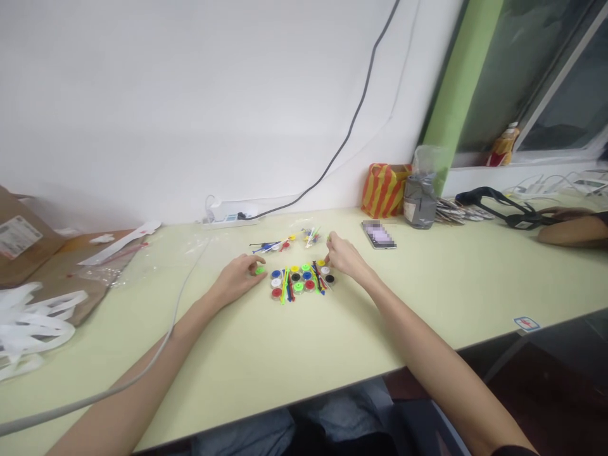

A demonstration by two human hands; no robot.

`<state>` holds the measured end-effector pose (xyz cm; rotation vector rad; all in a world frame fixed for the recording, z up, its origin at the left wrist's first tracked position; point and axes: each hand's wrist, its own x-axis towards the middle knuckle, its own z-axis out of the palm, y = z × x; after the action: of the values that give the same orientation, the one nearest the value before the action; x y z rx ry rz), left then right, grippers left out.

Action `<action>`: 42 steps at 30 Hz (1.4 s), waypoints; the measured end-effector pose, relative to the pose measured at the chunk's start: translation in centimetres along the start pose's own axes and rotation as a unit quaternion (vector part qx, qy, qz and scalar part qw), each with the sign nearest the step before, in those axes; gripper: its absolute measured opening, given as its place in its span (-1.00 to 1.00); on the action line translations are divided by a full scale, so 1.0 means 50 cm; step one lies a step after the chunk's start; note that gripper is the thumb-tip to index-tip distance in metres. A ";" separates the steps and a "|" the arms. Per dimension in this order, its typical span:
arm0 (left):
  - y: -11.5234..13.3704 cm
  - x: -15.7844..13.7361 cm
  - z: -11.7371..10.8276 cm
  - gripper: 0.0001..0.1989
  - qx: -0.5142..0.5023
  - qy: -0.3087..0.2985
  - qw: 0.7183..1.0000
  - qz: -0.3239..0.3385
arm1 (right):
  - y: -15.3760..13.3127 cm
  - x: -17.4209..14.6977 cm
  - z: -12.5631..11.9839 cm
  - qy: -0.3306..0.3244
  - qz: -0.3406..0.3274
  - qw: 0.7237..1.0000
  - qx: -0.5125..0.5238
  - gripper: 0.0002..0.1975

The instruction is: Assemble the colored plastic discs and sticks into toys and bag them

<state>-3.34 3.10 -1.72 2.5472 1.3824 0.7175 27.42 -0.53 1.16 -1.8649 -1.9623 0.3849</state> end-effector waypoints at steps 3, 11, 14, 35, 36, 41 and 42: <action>0.001 -0.003 0.002 -0.71 -0.018 0.003 1.000 -0.004 | 0.002 -0.002 -0.001 0.000 0.001 1.000 -0.005 -0.82; 0.010 -0.009 -0.003 -0.80 -0.056 -0.027 0.998 0.027 | 0.005 -0.003 0.000 0.021 0.000 1.000 0.020 -0.84; 0.017 -0.011 -0.008 -0.81 -0.065 -0.035 0.997 0.025 | 0.007 -0.002 0.000 0.026 -0.001 0.999 0.030 -0.84; 0.106 -0.026 -0.042 -0.67 -0.086 0.068 0.994 0.016 | -0.046 0.002 0.025 0.093 -0.148 0.849 0.498 -0.62; 0.124 -0.028 -0.035 -0.69 -0.091 0.066 0.993 0.029 | -0.060 -0.006 0.031 0.055 -0.158 0.831 0.530 -0.61; 0.181 -0.036 0.008 -0.74 -0.076 0.078 0.991 0.072 | -0.101 -0.042 0.047 -0.038 -0.192 0.803 0.563 -0.62; 0.181 -0.035 0.009 -0.72 -0.054 0.081 0.993 0.074 | -0.102 -0.045 0.047 -0.043 -0.193 0.802 0.564 -0.63</action>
<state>2.84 -3.39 0.48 2.5752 1.1716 1.0151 21.88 -2.94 1.23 -0.6668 -1.4844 1.1822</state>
